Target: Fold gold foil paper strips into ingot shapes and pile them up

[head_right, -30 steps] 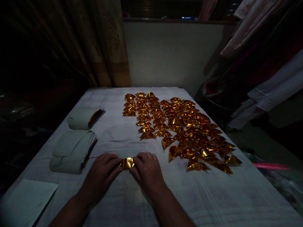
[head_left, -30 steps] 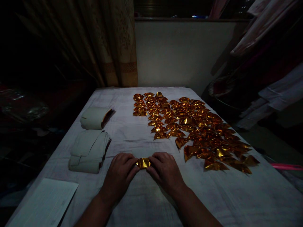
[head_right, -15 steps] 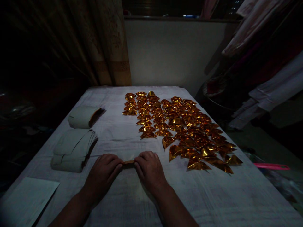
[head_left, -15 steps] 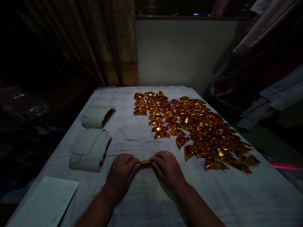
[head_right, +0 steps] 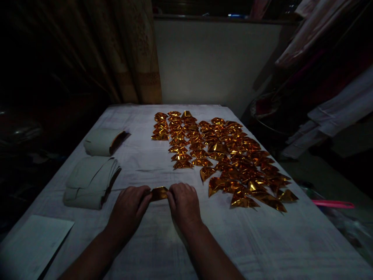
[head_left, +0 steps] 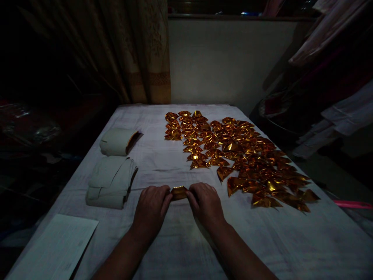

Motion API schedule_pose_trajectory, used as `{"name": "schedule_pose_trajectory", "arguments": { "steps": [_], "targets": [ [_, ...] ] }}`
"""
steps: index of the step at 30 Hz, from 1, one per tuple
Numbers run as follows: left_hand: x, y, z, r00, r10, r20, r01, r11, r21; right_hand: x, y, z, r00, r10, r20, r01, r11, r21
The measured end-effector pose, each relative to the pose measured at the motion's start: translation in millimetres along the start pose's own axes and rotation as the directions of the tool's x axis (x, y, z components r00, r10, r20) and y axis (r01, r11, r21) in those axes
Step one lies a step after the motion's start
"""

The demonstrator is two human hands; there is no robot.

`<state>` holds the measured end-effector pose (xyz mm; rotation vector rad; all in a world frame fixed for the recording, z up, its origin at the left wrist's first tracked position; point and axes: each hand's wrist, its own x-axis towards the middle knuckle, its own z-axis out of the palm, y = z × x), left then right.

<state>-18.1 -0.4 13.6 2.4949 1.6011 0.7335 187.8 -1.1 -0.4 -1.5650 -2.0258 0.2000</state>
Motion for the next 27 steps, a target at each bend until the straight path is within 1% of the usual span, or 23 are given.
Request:
{"name": "schedule_pose_trajectory", "arguments": {
  "steps": [4, 9, 11, 13, 15, 17, 18, 20, 22, 24, 27],
  "targets": [
    [0, -1, 2.6, 1.000, 0.004, 0.007, -0.005, 1.000, 0.026, 1, -1, 1, 1.000, 0.008, -0.003, -0.008, 1.000, -0.025],
    [3, 3, -1.1, 0.999, 0.001, 0.050, -0.002, 1.000, 0.021, -2, 3, 3, 1.000, 0.006, 0.022, -0.006, 0.999, -0.039],
    [4, 3, -1.9, 0.998, -0.010, 0.065, 0.009, 1.000, 0.022, -3, 3, 4, 1.000, -0.014, 0.008, 0.014, 0.998, -0.059],
    [4, 3, -1.4, 0.997, -0.025, 0.071, 0.024, 0.999, 0.022, -4, 0, 5, 0.997, -0.080, -0.018, 0.079, 0.994, -0.079],
    [4, 3, -0.2, 0.997, -0.034, 0.068, 0.033, 0.999, 0.022, -4, -7, 5, 0.982, -0.188, 0.005, 0.187, 0.978, -0.091],
    [4, 2, 1.0, 0.998, -0.033, 0.062, 0.032, 0.999, 0.022, -4, -16, 4, 0.955, -0.277, 0.110, 0.286, 0.955, -0.079],
    [4, 2, 1.4, 0.998, -0.032, 0.057, 0.030, 0.999, 0.024, -4, -20, 3, 0.942, -0.289, 0.168, 0.304, 0.950, -0.068],
    [3, 2, 1.7, 0.998, -0.027, 0.053, 0.026, 0.999, 0.028, -5, -26, 1, 0.927, -0.279, 0.251, 0.301, 0.952, -0.051],
    [3, 3, 1.5, 0.998, -0.031, 0.054, 0.029, 0.999, 0.036, -7, -26, -1, 0.924, -0.248, 0.292, 0.273, 0.961, -0.049],
    [3, 3, 0.9, 0.997, -0.039, 0.062, 0.037, 0.999, 0.040, -9, -20, -5, 0.928, -0.197, 0.316, 0.230, 0.971, -0.070],
    [3, 3, -0.4, 0.995, -0.059, 0.074, 0.056, 0.998, 0.040, -13, -7, -13, 0.928, -0.082, 0.363, 0.143, 0.979, -0.146]
  ]
}}
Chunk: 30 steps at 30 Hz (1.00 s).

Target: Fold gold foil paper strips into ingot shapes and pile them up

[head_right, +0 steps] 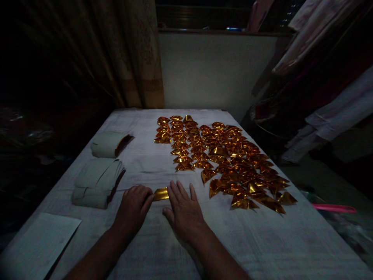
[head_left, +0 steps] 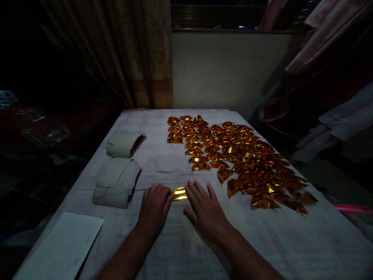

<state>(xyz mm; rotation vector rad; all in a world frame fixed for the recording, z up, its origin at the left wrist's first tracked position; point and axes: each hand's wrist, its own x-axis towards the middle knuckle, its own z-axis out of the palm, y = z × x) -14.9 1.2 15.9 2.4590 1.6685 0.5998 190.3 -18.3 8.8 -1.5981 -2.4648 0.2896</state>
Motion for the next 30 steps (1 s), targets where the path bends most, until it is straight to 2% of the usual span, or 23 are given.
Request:
{"name": "schedule_pose_trajectory", "arguments": {
  "steps": [4, 7, 9, 11, 15, 20, 24, 30],
  "targets": [
    [-1, 3, 0.9, 0.999, 0.025, -0.027, -0.024, 0.999, 0.025, -7, 11, -4, 0.996, 0.052, 0.071, -0.048, 0.997, -0.061],
    [-4, 11, 5.7, 0.982, 0.178, -0.056, -0.174, 0.983, 0.061, -8, 12, -3, 0.998, 0.042, 0.051, -0.038, 0.996, -0.082],
    [-6, 17, 10.1, 0.955, 0.296, -0.003, -0.294, 0.952, 0.088, -8, 12, -2, 0.999, 0.034, 0.034, -0.031, 0.995, -0.092],
    [-8, 20, 13.6, 0.933, 0.354, 0.067, -0.360, 0.927, 0.104, -8, 12, -1, 0.999, 0.030, 0.037, -0.026, 0.996, -0.091],
    [-15, 12, 13.7, 0.929, 0.347, 0.129, -0.362, 0.924, 0.121, -9, 12, -3, 0.998, 0.035, 0.051, -0.031, 0.998, -0.062],
    [-29, -12, 1.5, 0.939, 0.309, 0.154, -0.332, 0.930, 0.156, -9, 12, -2, 0.998, 0.034, 0.044, -0.032, 0.999, -0.038],
    [-34, -21, -6.6, 0.948, 0.280, 0.152, -0.304, 0.938, 0.169, -9, 14, -1, 0.999, 0.032, 0.040, -0.030, 0.999, -0.045],
    [-32, -20, -2.0, 0.954, 0.265, 0.141, -0.287, 0.943, 0.168, -7, 6, 0, 0.995, -0.021, -0.096, 0.015, 0.998, -0.063]
  ]
}}
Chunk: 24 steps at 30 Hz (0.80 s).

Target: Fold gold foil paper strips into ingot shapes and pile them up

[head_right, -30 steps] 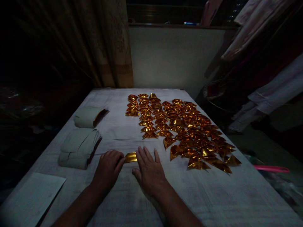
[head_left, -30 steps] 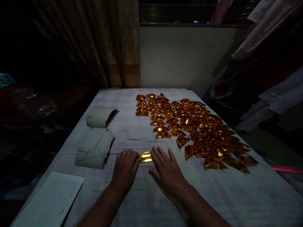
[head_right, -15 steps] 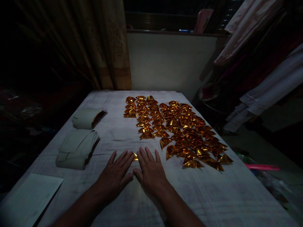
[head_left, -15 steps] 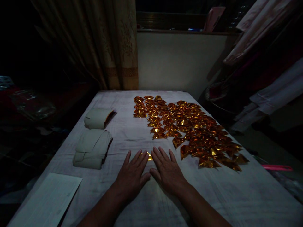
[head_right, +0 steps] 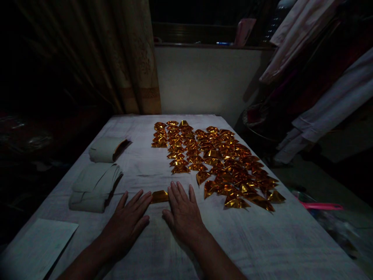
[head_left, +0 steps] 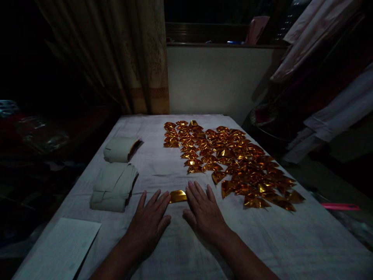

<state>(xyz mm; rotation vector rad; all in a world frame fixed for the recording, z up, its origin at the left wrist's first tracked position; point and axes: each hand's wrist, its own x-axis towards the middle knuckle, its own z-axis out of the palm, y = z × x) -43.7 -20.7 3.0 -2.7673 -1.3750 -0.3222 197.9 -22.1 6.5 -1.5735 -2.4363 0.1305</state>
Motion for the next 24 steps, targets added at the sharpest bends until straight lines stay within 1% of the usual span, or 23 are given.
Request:
{"name": "schedule_pose_trajectory", "arguments": {
  "steps": [2, 4, 5, 8, 11, 14, 17, 20, 24],
  "targets": [
    [0, 0, 2.2, 1.000, 0.004, -0.008, -0.004, 1.000, 0.009, 5, -8, -1, 0.997, -0.080, -0.018, 0.081, 0.996, 0.038],
    [-1, 0, 3.1, 1.000, 0.011, -0.013, -0.011, 1.000, 0.018, 11, -17, -1, 0.988, -0.153, 0.025, 0.150, 0.984, 0.098],
    [-1, -1, 3.1, 1.000, 0.014, -0.012, -0.013, 1.000, 0.020, 14, -21, -1, 0.984, -0.166, 0.058, 0.158, 0.979, 0.125],
    [-2, -2, 1.4, 1.000, 0.012, -0.004, -0.012, 1.000, 0.018, 15, -22, 0, 0.986, -0.116, 0.118, 0.097, 0.983, 0.158],
    [-2, -4, -1.7, 1.000, -0.004, 0.003, 0.004, 1.000, 0.011, 8, -13, 0, 0.992, -0.037, 0.124, 0.019, 0.990, 0.141],
    [-1, -5, -5.3, 1.000, -0.019, 0.020, 0.019, 1.000, -0.005, -2, -2, -3, 0.990, 0.014, 0.139, -0.028, 0.995, 0.100],
    [-2, -3, -7.1, 0.999, -0.026, 0.037, 0.027, 0.999, -0.020, -8, 3, -7, 0.988, 0.040, 0.152, -0.050, 0.997, 0.061],
    [-5, -1, -5.6, 0.999, -0.024, 0.033, 0.025, 1.000, -0.018, -10, 4, -8, 0.988, 0.045, 0.148, -0.055, 0.997, 0.063],
    [-14, -6, -2.5, 0.999, -0.025, 0.028, 0.025, 1.000, 0.016, -11, 4, -5, 0.993, 0.049, 0.105, -0.058, 0.995, 0.081]
  ]
}}
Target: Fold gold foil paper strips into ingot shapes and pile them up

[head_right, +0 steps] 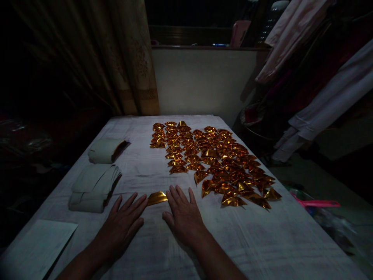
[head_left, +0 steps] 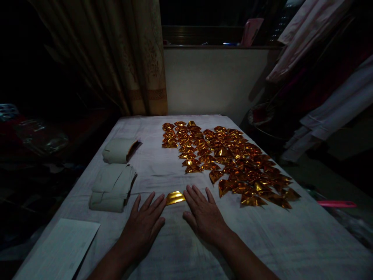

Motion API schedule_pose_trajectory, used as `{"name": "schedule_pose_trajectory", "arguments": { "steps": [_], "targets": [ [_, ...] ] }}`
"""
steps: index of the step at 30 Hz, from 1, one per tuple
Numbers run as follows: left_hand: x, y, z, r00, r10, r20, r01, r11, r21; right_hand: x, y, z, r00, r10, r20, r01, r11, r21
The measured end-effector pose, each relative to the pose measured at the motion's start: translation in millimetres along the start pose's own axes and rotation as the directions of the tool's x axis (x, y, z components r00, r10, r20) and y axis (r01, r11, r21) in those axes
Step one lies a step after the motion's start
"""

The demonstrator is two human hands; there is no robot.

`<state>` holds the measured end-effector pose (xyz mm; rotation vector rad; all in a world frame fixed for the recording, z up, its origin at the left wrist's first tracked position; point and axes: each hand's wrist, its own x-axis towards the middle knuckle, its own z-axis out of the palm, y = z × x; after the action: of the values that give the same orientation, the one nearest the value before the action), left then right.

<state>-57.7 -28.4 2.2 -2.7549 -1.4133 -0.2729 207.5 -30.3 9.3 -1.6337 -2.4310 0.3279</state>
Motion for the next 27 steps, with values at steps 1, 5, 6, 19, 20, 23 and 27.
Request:
{"name": "schedule_pose_trajectory", "arguments": {
  "steps": [1, 5, 6, 19, 20, 23, 27],
  "targets": [
    [-3, -3, 0.0, 1.000, -0.003, -0.004, 0.003, 1.000, 0.012, 0, 0, 1, 1.000, -0.003, -0.012, 0.003, 1.000, 0.001],
    [-15, -12, -5.5, 0.999, 0.012, -0.038, -0.009, 0.998, 0.065, 0, 0, 3, 1.000, -0.001, -0.019, 0.001, 1.000, 0.011],
    [-15, -11, -7.6, 0.998, 0.020, -0.052, -0.017, 0.997, 0.073, 0, 0, 3, 1.000, 0.002, -0.015, -0.002, 1.000, 0.009],
    [65, 26, -8.3, 0.976, -0.185, -0.113, 0.155, 0.961, -0.231, -4, -2, 8, 0.982, 0.052, -0.180, -0.056, 0.998, -0.018],
    [68, 27, -8.8, 0.978, -0.177, -0.112, 0.145, 0.959, -0.243, -3, -2, 8, 0.981, 0.052, -0.186, -0.056, 0.998, -0.012],
    [71, 29, -11.6, 0.983, -0.135, -0.125, 0.095, 0.954, -0.284, -4, 0, 9, 0.976, 0.056, -0.212, -0.055, 0.998, 0.010],
    [70, 24, -12.9, 0.983, -0.074, -0.165, 0.015, 0.944, -0.330, -5, 7, 11, 0.964, 0.030, -0.266, -0.020, 0.999, 0.042]
  ]
}}
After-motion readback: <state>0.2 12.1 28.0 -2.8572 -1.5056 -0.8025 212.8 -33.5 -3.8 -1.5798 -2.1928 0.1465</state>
